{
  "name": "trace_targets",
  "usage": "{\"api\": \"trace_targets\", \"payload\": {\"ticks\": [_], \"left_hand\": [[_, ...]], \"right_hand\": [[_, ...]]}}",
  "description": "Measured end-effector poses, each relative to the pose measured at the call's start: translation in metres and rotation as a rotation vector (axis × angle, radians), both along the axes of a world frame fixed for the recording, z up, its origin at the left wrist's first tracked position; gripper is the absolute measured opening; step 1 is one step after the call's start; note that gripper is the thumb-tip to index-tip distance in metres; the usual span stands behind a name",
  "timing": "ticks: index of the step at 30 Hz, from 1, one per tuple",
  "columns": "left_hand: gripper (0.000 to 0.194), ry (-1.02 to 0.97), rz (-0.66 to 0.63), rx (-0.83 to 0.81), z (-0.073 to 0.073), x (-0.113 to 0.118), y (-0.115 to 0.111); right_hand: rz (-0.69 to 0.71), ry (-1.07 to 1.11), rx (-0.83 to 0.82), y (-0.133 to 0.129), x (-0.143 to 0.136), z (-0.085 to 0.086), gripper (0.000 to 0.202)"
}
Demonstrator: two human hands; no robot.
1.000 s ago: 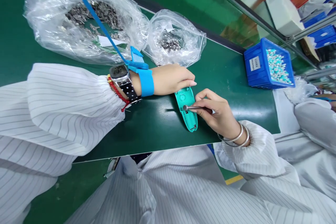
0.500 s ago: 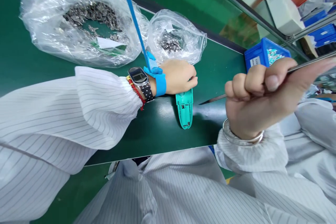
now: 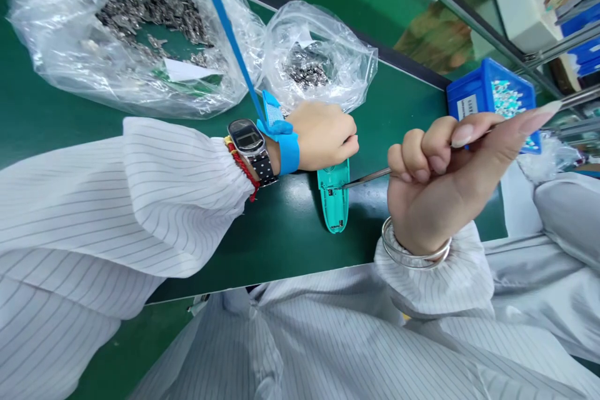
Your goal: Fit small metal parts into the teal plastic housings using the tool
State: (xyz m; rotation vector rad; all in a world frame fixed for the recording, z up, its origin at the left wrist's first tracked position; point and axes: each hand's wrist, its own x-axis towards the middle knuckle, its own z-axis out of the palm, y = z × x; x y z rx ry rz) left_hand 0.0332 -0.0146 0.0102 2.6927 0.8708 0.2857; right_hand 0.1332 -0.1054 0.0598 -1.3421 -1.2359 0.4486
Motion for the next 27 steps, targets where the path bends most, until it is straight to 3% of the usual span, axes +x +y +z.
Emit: {"api": "trace_targets", "payload": {"ticks": [4, 11, 13, 15, 18, 23, 27], "left_hand": [[0.044, 0.036, 0.014, 0.035, -0.002, 0.003, 0.001], [0.048, 0.078, 0.02, 0.038, 0.0, 0.001, 0.0], [0.05, 0.085, 0.015, 0.046, 0.001, 0.002, 0.0], [0.05, 0.084, 0.021, 0.043, 0.002, 0.002, -0.001], [0.046, 0.097, 0.041, 0.006, 0.005, 0.003, -0.002], [0.048, 0.136, 0.048, 0.008, 0.008, 0.003, -0.002], [0.047, 0.122, 0.044, 0.007, 0.006, 0.004, -0.002]], "right_hand": [[0.052, 0.1, 0.075, 0.003, -0.001, -0.006, 0.045], [-0.066, 0.109, 0.082, -0.001, 0.003, 0.006, 0.039], [-0.001, 0.003, 0.025, -0.005, 0.012, 0.011, 0.025], [0.171, -0.188, -0.179, -0.011, 0.024, 0.011, 0.007], [0.425, -0.43, -0.486, -0.017, 0.039, -0.001, 0.006], [0.473, -0.486, -0.505, -0.02, 0.044, -0.026, 0.006], [0.48, -0.532, -0.44, -0.021, 0.04, -0.027, 0.007]]}}
